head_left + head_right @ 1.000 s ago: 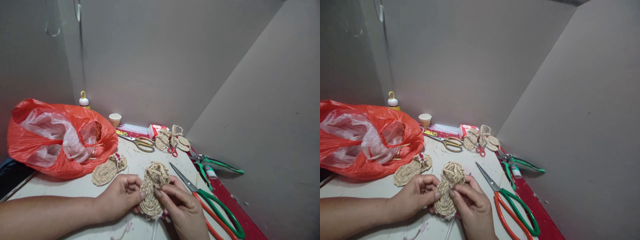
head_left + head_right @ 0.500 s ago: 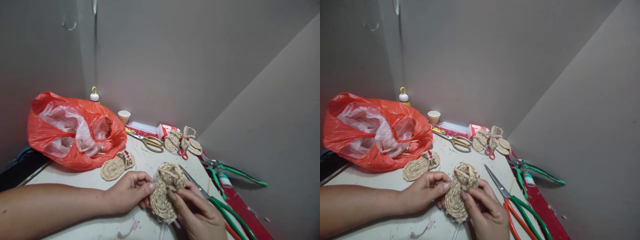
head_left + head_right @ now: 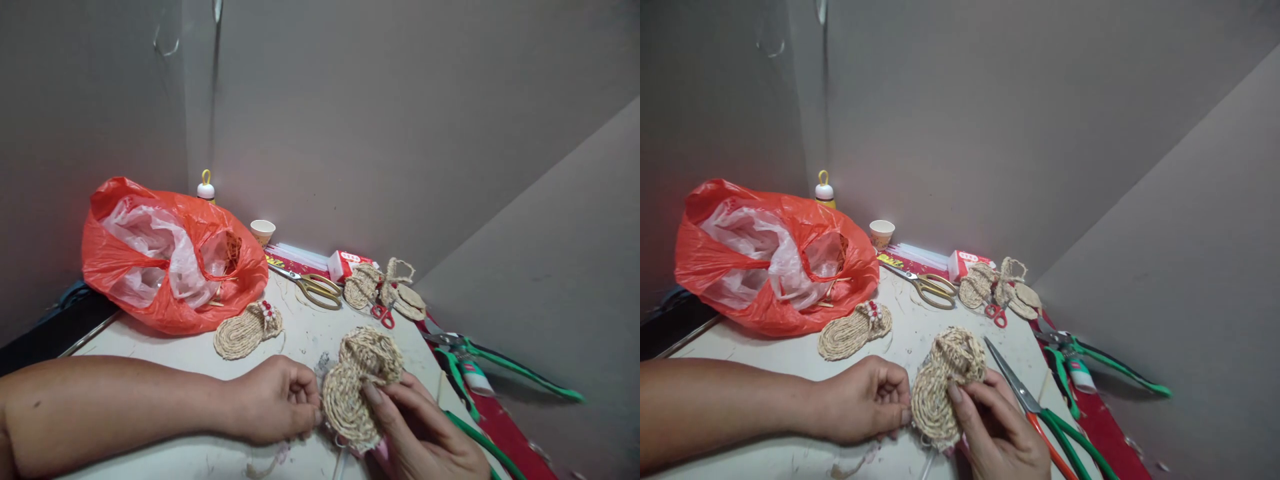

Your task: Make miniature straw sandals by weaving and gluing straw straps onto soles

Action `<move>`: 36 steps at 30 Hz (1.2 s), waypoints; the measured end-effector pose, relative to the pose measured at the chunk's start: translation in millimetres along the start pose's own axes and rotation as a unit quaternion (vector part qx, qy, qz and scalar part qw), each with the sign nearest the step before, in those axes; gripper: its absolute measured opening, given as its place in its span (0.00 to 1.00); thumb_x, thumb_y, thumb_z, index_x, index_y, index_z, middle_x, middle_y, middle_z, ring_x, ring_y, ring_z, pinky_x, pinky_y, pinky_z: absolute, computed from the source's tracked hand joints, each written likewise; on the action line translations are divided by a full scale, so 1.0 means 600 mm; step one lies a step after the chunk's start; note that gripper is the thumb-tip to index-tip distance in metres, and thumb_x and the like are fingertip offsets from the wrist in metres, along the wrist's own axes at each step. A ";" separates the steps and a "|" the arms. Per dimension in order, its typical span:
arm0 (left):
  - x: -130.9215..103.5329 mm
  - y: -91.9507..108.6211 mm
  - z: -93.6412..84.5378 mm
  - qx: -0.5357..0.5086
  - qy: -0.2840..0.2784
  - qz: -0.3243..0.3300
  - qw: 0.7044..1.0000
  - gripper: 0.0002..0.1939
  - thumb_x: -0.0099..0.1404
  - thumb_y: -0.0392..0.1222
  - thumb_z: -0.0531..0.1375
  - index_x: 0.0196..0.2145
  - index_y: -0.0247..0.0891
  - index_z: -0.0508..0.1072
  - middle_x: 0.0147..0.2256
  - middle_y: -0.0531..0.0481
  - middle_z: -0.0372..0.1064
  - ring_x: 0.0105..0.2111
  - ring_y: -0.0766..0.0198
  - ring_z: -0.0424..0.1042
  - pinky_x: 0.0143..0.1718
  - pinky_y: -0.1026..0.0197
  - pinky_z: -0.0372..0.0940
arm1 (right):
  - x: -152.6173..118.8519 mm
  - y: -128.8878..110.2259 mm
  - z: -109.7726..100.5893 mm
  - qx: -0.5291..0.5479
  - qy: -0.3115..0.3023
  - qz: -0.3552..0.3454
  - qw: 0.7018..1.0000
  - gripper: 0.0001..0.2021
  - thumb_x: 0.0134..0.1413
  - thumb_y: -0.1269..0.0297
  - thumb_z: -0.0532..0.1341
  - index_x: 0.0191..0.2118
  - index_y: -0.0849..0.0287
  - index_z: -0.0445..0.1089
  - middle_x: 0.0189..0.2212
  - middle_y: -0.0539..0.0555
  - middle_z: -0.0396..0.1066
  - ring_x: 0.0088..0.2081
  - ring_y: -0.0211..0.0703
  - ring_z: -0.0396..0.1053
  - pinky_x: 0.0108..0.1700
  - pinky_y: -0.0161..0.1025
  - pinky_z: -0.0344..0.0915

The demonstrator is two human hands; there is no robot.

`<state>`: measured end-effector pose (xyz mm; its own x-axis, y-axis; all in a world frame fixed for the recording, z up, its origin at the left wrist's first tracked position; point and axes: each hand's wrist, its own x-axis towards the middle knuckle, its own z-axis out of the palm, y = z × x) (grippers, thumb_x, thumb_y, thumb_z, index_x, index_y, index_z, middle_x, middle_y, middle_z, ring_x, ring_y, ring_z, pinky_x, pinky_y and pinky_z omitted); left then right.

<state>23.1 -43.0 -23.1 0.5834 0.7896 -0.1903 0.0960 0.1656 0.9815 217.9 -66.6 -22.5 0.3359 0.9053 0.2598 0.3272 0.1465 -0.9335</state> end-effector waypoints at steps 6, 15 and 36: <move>-0.019 0.025 -0.004 0.178 -0.042 0.121 0.976 0.11 0.60 0.33 0.51 0.22 0.39 0.55 0.20 0.59 0.49 0.22 0.71 0.50 0.23 0.68 0.50 | 0.002 -0.023 0.007 0.016 -0.003 -0.054 0.998 0.06 0.38 0.61 0.70 0.24 0.56 0.76 0.35 0.57 0.74 0.35 0.48 0.74 0.38 0.38 0.72; -0.013 0.020 -0.005 0.165 -0.021 0.095 0.981 0.16 0.65 0.41 0.49 0.20 0.39 0.56 0.17 0.59 0.50 0.19 0.71 0.51 0.22 0.68 0.49 | 0.004 -0.035 0.009 0.056 -0.021 -0.091 0.994 0.03 0.43 0.64 0.69 0.24 0.55 0.76 0.33 0.55 0.73 0.34 0.45 0.73 0.35 0.36 0.72; 0.000 0.020 -0.014 0.093 0.044 0.092 0.990 0.21 0.65 0.54 0.53 0.22 0.38 0.55 0.21 0.58 0.48 0.24 0.69 0.48 0.26 0.66 0.49 | -0.003 -0.050 0.018 0.131 -0.126 -0.086 0.980 0.06 0.51 0.64 0.65 0.25 0.58 0.74 0.31 0.55 0.69 0.35 0.45 0.70 0.36 0.37 0.69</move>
<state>17.3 -36.1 -11.7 0.5322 0.8466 -0.0012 0.1465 -0.0907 0.9850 198.3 -68.3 2.2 0.0573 0.9232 0.3799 0.1104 0.3724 -0.9215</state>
